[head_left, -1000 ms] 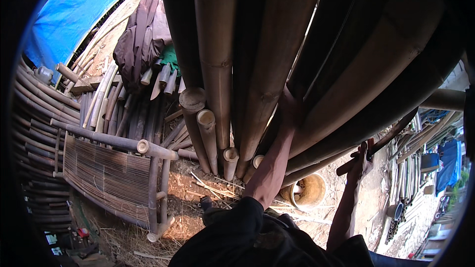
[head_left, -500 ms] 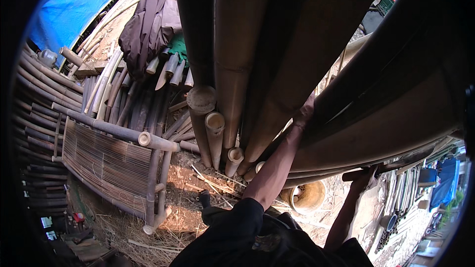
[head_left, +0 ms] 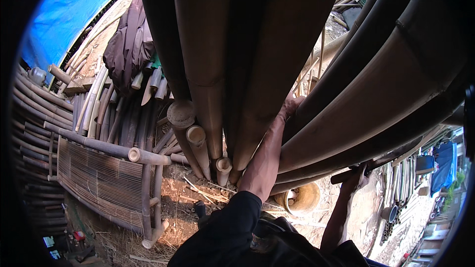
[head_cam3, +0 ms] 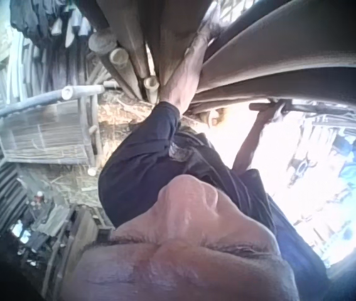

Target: The person uses a machete to shave and smooth thin bamboo strips, then fits them into a bamboo frame. They also use the machete to split a larger bamboo pole into smaller pieces and place the finished strips into the frame.

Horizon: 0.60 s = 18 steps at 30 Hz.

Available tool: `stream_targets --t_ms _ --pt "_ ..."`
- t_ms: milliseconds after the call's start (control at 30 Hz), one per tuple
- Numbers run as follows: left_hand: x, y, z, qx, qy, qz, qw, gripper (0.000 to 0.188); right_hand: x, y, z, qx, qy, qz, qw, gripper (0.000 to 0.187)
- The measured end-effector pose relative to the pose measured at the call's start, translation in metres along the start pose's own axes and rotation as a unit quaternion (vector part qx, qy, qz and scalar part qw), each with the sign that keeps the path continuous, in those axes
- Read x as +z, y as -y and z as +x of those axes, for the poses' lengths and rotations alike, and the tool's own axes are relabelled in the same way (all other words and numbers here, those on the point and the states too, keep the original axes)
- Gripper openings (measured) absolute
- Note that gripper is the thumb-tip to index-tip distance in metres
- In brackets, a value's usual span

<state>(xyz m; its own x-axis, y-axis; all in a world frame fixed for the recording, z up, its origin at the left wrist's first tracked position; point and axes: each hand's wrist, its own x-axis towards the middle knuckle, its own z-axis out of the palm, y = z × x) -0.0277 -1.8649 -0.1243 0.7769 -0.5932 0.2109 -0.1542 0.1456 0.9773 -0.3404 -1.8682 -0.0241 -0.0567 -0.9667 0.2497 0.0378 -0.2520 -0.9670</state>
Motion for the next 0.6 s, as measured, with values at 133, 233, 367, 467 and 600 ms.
stream_targets --t_ms 133,233,367,467,600 --pt "-0.018 0.096 0.04 0.22 0.073 0.17 0.958 0.042 0.025 -0.002 -0.006 0.016 0.048 0.025 0.998 0.044" --pt "-0.033 0.11 0.042 0.176 0.113 0.123 0.97 0.043 0.036 0.008 -0.009 0.013 0.054 0.051 0.997 0.036" --pt "-0.002 0.019 0.02 -0.15 0.033 0.135 0.979 0.042 0.011 0.014 0.002 0.011 0.008 0.033 0.999 0.037" --pt "-0.027 -0.028 0.011 -0.13 0.02 -0.037 0.991 0.046 0.015 0.015 0.002 0.02 0.024 0.05 0.998 0.036" --pt "-0.052 -0.093 -0.021 -0.085 0.018 -0.274 0.958 0.051 0.014 0.015 -0.003 0.033 0.038 0.02 0.999 0.034"
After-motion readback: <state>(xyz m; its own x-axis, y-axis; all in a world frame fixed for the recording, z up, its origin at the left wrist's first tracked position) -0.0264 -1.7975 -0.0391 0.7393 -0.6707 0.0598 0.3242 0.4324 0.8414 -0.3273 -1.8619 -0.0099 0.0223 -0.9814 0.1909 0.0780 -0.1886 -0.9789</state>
